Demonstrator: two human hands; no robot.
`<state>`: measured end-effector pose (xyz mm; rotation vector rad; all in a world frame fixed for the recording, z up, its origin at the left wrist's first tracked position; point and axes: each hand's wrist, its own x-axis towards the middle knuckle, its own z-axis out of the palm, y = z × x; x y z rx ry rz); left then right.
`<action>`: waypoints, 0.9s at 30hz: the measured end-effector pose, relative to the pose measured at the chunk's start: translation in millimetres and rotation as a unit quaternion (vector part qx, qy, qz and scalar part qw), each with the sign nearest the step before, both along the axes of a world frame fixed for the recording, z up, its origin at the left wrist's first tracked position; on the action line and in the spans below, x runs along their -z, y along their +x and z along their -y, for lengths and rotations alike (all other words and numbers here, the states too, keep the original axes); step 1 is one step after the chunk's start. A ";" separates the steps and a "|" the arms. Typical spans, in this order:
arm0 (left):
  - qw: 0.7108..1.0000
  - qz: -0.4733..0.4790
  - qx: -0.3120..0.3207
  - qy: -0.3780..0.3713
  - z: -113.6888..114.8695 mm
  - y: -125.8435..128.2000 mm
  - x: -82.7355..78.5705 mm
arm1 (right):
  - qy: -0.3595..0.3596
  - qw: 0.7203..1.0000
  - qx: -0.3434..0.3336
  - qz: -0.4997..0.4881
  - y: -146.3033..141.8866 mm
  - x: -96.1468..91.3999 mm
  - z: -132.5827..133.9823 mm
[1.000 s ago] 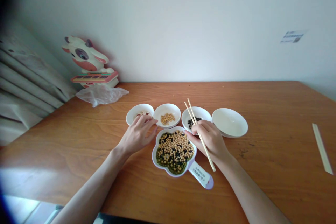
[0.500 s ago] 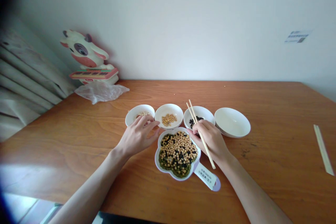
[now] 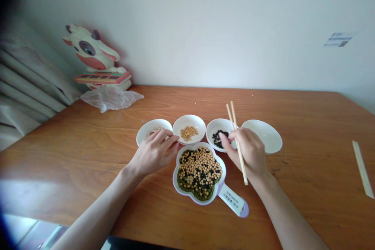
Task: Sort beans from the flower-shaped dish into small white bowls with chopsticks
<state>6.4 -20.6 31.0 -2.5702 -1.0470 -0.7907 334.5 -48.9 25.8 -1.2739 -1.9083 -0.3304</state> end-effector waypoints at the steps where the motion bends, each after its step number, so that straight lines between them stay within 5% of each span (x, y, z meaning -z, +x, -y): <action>1: 1.000 0.001 -0.002 0.000 0.1 0.2 0.1 | 0.001 0.999 0.044 0.009 5.3 -1.4 -1.7; 3: 1.000 0.002 -0.005 0.001 0.3 0.5 0.1 | 0.002 0.993 0.113 0.024 15.9 -3.2 -4.9; 8: 1.000 0.006 0.007 -0.001 -1.7 0.5 -0.5 | -0.057 0.985 0.156 0.055 33.0 -3.6 -6.2; 27: 0.999 0.025 0.035 0.009 -4.2 -0.9 0.7 | -0.144 0.969 0.175 0.093 24.7 -24.0 15.6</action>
